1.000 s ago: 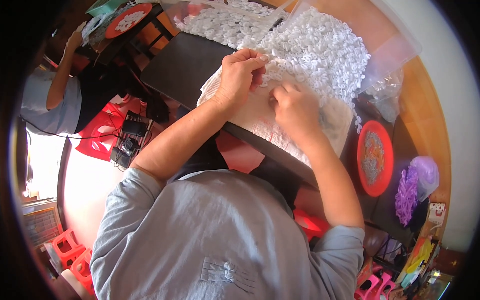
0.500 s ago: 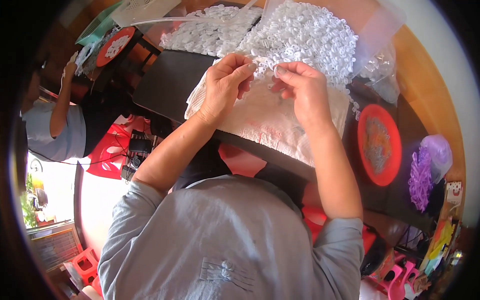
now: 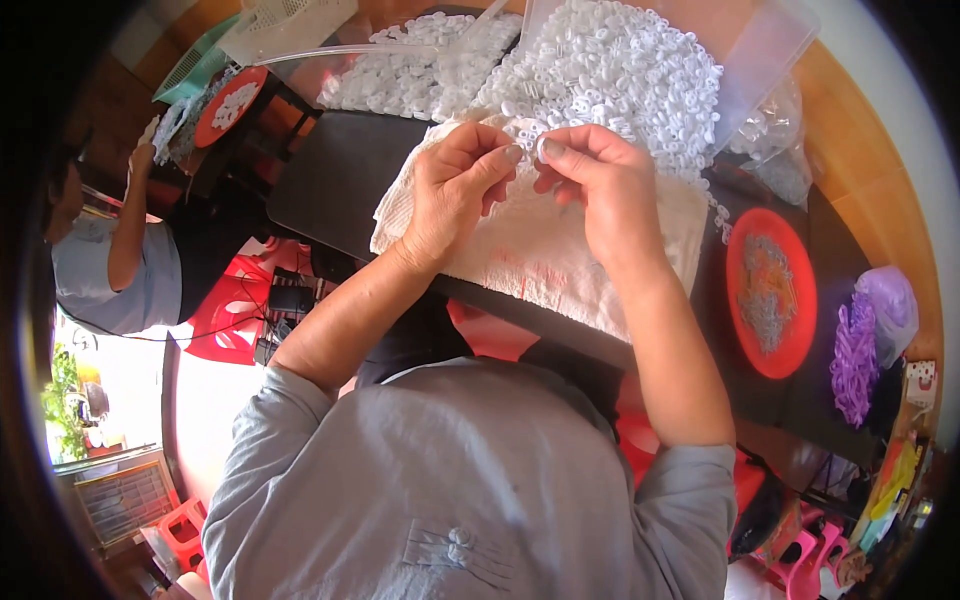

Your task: Manually assembling small white plastic flower-like components at a workstation.

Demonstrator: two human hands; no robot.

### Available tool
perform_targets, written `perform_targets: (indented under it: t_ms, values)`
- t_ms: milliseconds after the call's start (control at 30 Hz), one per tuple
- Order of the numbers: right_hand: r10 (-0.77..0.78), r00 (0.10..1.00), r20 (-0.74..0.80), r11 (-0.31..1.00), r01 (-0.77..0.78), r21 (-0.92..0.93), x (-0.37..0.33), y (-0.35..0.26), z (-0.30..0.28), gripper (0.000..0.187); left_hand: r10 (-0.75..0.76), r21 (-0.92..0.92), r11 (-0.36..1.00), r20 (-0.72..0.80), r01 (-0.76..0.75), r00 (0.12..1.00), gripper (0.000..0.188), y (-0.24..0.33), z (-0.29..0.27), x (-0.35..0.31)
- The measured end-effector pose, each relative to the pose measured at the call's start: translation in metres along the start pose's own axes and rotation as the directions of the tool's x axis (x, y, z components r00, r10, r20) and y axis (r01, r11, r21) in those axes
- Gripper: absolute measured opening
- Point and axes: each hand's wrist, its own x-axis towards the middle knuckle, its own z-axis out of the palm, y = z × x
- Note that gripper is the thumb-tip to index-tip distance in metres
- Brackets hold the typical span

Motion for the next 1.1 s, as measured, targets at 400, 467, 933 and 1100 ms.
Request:
perform_targets:
  t_ms: [400,467,933,1100]
  values:
    - [-0.092,0.995,-0.036,0.995,0.091,-0.035,-0.001,0.006,0.006,0.013,-0.031,0.012,0.999,-0.044,0.032,0.999,0.014,0.004,0.002,0.0]
    - [-0.092,0.995,-0.04,0.995,0.091,-0.039,-0.001,0.006,0.008,0.013,-0.03,0.011,0.999,-0.041,0.03,0.999,0.015,0.003,0.003,-0.001]
    - [-0.038,0.999,-0.028,0.999,0.038,0.015,-0.002,0.002,0.004,0.019,-0.14,-0.12,0.984,-0.068,0.131,0.988,0.013,0.003,0.005,-0.001]
    - [-0.058,0.998,0.003,0.987,0.058,-0.148,-0.003,0.003,0.009,0.018,-0.121,-0.102,0.988,-0.049,0.116,0.991,0.013,0.004,0.006,-0.001]
